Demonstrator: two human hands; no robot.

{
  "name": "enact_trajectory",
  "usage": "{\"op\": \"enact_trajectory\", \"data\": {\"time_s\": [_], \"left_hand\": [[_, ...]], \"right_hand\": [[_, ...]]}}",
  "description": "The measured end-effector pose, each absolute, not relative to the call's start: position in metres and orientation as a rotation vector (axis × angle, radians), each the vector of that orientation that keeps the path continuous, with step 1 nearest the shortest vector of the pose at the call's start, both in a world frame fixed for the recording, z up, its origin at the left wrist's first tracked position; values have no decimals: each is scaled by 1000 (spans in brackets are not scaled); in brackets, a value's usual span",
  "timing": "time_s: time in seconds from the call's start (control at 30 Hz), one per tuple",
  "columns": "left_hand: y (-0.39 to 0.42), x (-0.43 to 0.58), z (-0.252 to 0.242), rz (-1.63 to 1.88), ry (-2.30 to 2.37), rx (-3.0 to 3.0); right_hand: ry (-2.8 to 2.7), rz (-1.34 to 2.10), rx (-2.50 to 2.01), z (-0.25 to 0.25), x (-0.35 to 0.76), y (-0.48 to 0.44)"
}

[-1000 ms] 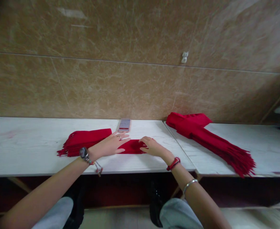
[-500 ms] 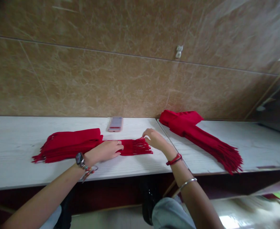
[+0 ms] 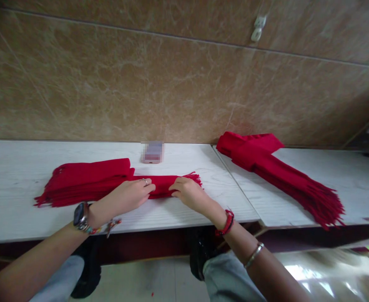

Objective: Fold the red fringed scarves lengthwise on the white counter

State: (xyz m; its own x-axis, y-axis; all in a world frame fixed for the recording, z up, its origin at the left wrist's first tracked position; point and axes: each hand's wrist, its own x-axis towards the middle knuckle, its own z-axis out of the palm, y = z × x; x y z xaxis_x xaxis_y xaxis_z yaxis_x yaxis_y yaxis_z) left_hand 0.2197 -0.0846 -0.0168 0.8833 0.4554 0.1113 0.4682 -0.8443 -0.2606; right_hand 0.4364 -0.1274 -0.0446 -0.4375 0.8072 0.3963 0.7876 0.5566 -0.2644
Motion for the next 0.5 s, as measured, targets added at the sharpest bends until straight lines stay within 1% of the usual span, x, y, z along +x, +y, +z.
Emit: {"op": "enact_trajectory", "data": {"time_s": [0.17,0.37,0.5], "left_hand": [[-87,218,-21,-74,-663,-2739],[-91,214,-16,-128,-738,-2691],[-93,212,-24,-119,-782,-2705]], "right_hand": [[-2221,152,-1335,-47,435,-128],[-2124,-46,-1346,-41,429,-132],[-2348,-143,-1350,-43,427,-136]]}}
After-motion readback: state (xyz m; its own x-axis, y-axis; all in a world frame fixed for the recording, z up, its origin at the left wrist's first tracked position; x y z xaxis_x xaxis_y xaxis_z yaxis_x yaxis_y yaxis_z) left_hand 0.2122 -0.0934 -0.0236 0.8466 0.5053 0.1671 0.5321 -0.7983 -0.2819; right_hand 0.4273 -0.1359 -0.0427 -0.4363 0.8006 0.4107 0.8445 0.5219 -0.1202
